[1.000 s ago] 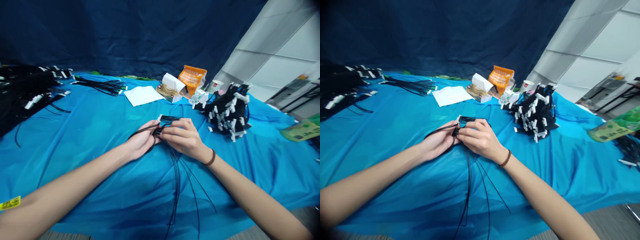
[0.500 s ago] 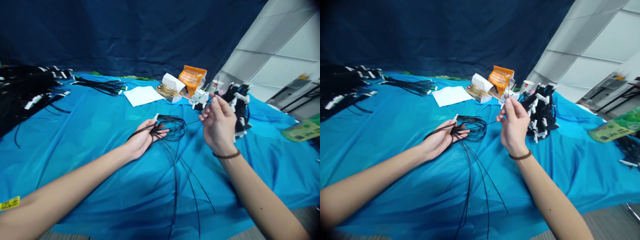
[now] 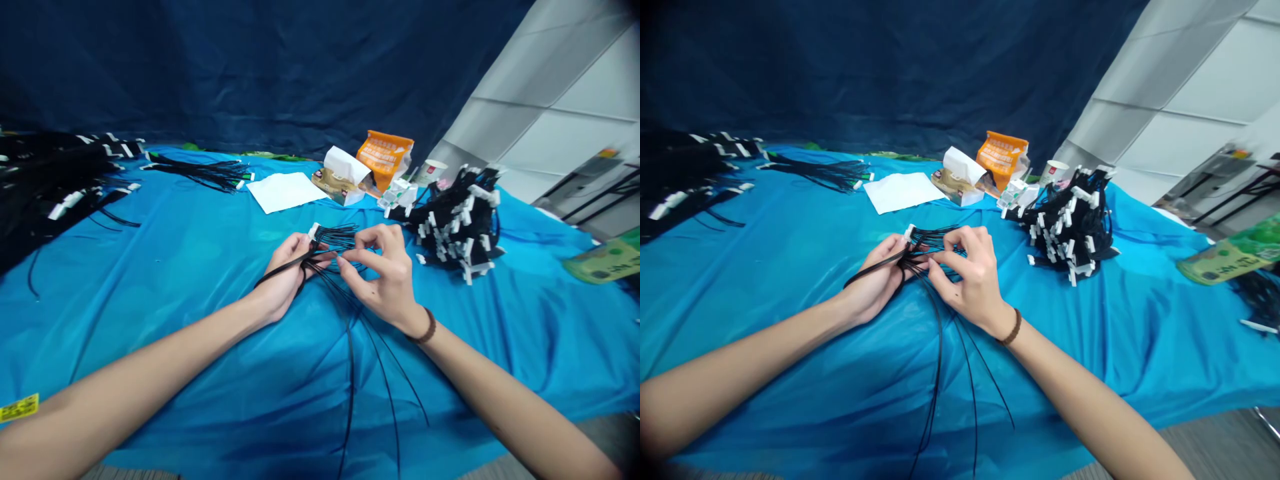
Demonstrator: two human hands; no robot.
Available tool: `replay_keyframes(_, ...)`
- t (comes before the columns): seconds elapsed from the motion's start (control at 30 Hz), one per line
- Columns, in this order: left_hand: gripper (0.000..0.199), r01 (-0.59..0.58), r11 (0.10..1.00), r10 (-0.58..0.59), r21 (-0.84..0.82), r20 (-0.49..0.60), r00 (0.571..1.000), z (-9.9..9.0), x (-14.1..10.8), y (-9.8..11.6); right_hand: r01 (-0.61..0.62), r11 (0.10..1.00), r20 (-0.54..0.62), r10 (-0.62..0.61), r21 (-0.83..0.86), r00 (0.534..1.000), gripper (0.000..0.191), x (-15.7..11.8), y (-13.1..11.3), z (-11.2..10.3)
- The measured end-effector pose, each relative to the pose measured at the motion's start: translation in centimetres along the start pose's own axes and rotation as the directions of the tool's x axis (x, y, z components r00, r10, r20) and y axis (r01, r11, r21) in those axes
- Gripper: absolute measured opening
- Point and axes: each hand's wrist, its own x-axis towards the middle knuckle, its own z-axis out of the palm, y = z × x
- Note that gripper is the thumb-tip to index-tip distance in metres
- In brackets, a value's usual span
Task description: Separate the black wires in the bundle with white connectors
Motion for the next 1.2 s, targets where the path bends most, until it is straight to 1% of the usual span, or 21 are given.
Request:
replay_keyframes(0.33, 0.013, -0.006, 1.000, 0.007, 0.022, -0.035, 0.999, 0.24, 0.04, 0.02, -0.092, 0.995, 0.038, 0.091, 0.025, 0.995, 0.016, -0.06, -0.17, 0.00)
replay_keyframes(0.5, 0.016, -0.038, 0.998, 0.039, 0.042, -0.033, 0.999, 0.17, 0.18, -0.19, -0.141, 0.989, 0.094, 0.136, 0.048, 0.986, 0.017, -0.20, -0.13, 0.09)
replay_keyframes(0.67, 0.018, -0.078, 0.992, 0.085, 0.104, -0.060, 0.995, 0.19, 0.27, -0.23, -0.204, 0.973, 0.161, 0.186, 0.105, 0.969, 0.017, -0.14, -0.30, -0.02)
replay_keyframes(0.83, 0.019, -0.089, 0.984, 0.100, 0.156, -0.067, 0.993, 0.24, 0.26, -0.25, -0.249, 0.956, 0.229, 0.212, 0.151, 0.950, 0.021, 0.04, -0.50, -0.25)
replay_keyframes(0.93, 0.018, -0.096, 0.980, 0.109, 0.177, -0.066, 0.992, 0.19, 0.27, -0.26, -0.223, 0.968, 0.236, 0.191, 0.118, 0.953, 0.020, -0.04, -0.51, -0.18)
replay_keyframes(1.03, 0.018, -0.113, 0.972, 0.124, 0.206, -0.041, 0.991, 0.08, 0.30, -0.33, -0.161, 0.987, 0.184, 0.154, 0.023, 0.971, 0.015, -0.28, -0.44, 0.11)
replay_keyframes(1.13, 0.017, -0.129, 0.948, 0.137, 0.290, -0.006, 0.991, -0.02, 0.23, -0.54, -0.094, 0.993, 0.135, 0.104, -0.076, 0.985, 0.013, -0.51, -0.37, 0.46)
replay_keyframes(1.2, 0.018, -0.137, 0.934, 0.143, 0.331, 0.006, 0.990, -0.11, 0.13, -0.73, -0.061, 0.991, 0.126, 0.076, -0.116, 0.989, 0.013, -0.61, -0.34, 0.61)
